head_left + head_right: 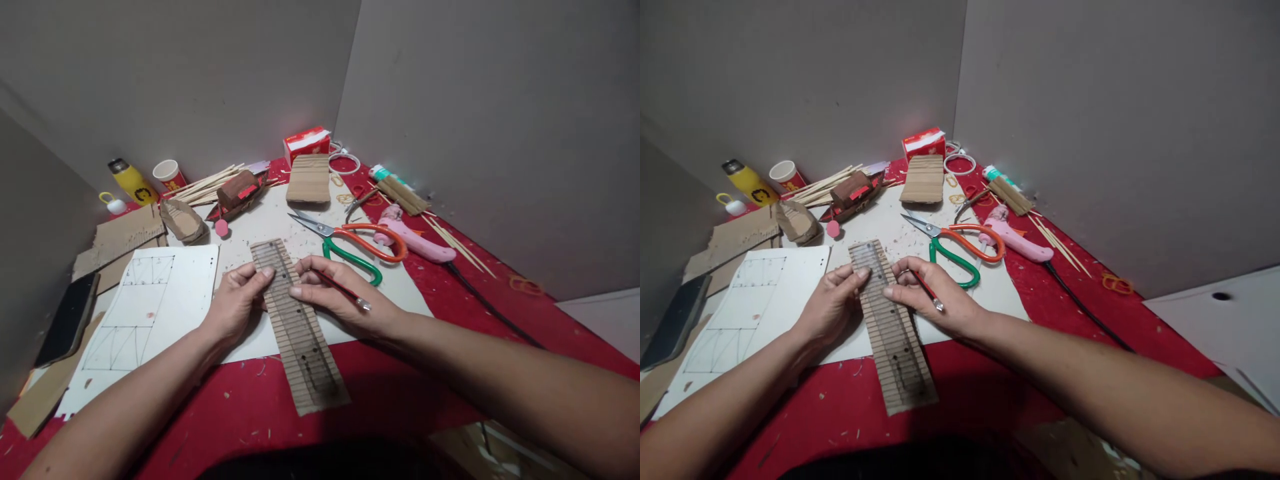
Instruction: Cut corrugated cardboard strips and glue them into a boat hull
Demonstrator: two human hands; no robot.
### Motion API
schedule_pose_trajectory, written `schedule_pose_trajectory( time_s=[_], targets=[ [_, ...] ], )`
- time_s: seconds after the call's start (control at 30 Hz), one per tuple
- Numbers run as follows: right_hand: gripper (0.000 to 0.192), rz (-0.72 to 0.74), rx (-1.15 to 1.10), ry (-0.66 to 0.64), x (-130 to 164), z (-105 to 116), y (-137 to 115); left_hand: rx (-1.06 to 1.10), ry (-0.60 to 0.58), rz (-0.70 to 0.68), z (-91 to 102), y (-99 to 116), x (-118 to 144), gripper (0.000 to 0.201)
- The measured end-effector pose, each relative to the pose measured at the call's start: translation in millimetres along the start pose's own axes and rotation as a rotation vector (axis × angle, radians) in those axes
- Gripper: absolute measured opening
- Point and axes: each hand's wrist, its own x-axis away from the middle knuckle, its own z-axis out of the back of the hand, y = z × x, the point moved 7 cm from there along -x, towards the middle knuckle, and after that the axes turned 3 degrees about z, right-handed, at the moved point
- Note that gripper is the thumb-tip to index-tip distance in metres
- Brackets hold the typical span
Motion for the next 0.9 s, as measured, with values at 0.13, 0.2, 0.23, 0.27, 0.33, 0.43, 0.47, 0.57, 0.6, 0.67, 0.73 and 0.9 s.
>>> schedule_pose_trajectory(
  time_s=[0.13, 0.2, 0.23, 0.27, 0.33, 0.43, 0.47, 0.57, 0.6, 0.67, 0.73, 0.9],
  targets=[
    [0.019, -0.036, 0.084, 0.01, 1.6, 4.8, 5.7, 0.038, 0.052, -0.033, 2.6, 6.5, -1.1, 0.021],
    [0.02, -0.073, 0.119, -0.023, 2.3, 3.9, 8.8, 0.043, 0.073, -0.063, 3.7, 9.0, -0.9, 0.022],
    [0.022, -0.086, 0.129, -0.043, 2.6, 3.0, 9.5, 0.042, 0.08, -0.079, 4.2, 9.7, -0.7, 0.021],
    [0.023, -0.093, 0.138, -0.062, 2.8, 1.9, 9.6, 0.036, 0.082, -0.092, 4.5, 10.0, -0.5, 0.021],
    [0.023, -0.089, 0.156, -0.097, 3.3, -0.2, 8.5, 0.013, 0.085, -0.117, 5.3, 10.1, -0.2, 0.019],
    [0.021, -0.07, 0.174, -0.124, 4.1, -1.7, 6.5, -0.03, 0.099, -0.146, 6.7, 10.2, 0.1, 0.02],
    [0.02, -0.069, 0.176, -0.126, 4.3, -1.9, 6.3, -0.039, 0.106, -0.151, 7.2, 10.2, 0.2, 0.021],
    [0.019, -0.078, 0.168, -0.124, 4.4, -2.6, 6.9, -0.051, 0.107, -0.151, 7.0, 10.1, 0.4, 0.021],
    [0.019, -0.081, 0.164, -0.125, 4.2, -3.2, 7.1, -0.052, 0.106, -0.151, 6.7, 10.2, 0.5, 0.019],
    [0.02, -0.087, 0.159, -0.13, 3.9, -4.6, 7.3, -0.05, 0.101, -0.149, 6.1, 10.2, 0.8, 0.018],
    [0.02, -0.087, 0.155, -0.139, 3.9, -6.0, 7.1, -0.039, 0.092, -0.143, 5.4, 9.9, 1.2, 0.018],
    [0.019, -0.091, 0.15, -0.151, 5.2, -6.7, 6.3, 0.012, 0.054, -0.107, 2.7, 8.3, 1.7, 0.019]
  ],
)
